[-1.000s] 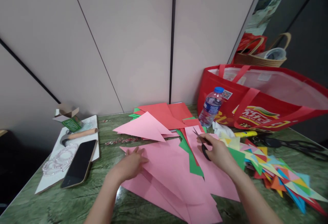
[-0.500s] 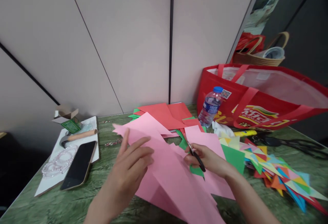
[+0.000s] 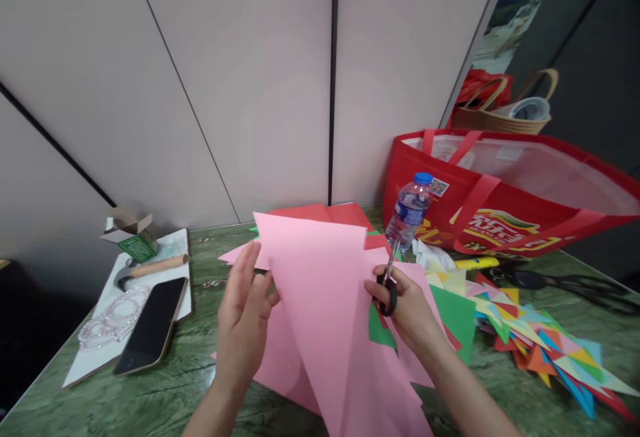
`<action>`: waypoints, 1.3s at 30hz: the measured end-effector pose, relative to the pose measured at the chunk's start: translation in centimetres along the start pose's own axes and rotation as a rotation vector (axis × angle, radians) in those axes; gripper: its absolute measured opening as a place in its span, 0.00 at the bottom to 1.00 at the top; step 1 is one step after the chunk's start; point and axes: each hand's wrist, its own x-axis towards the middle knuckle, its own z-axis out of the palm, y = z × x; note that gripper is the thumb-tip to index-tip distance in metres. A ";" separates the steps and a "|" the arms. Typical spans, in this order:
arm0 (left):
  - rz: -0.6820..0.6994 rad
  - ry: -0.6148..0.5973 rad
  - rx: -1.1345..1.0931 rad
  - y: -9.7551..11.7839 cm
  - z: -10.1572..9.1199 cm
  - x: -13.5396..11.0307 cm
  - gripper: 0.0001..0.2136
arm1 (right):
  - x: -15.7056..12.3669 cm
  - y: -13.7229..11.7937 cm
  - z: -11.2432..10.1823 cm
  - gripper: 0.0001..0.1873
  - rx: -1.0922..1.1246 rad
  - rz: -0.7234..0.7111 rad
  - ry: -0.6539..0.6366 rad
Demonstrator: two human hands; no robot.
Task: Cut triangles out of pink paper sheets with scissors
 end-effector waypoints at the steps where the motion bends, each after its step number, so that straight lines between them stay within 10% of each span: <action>1: -0.062 0.028 -0.068 -0.2 0.2 0.2 0.25 | 0.1 0.0 -0.2 0.20 -0.016 -0.016 0.052; 8: -0.091 -0.054 -0.012 -2.2 1.3 0.1 0.27 | 0.4 0.6 -0.6 0.22 -0.068 -0.056 0.169; 12: 0.064 -0.230 0.290 -2.7 1.5 -0.3 0.24 | 0.8 1.0 -0.8 0.21 -0.047 -0.141 0.264; 19: -0.087 -0.564 0.346 -2.7 1.6 -0.4 0.21 | 1.0 0.9 -1.0 0.20 -0.044 -0.238 0.426; 25: -0.036 -0.597 0.331 -2.7 1.9 -0.6 0.21 | 0.7 0.4 -0.8 0.19 0.044 -0.329 0.524; 32: -0.022 -0.417 0.299 -3.3 1.7 0.1 0.20 | 0.1 0.0 -0.2 0.17 0.027 -0.348 0.458; 39: -0.045 -0.019 0.180 -3.5 0.3 1.2 0.19 | -2.0 -1.0 1.1 0.15 -0.007 -0.185 0.027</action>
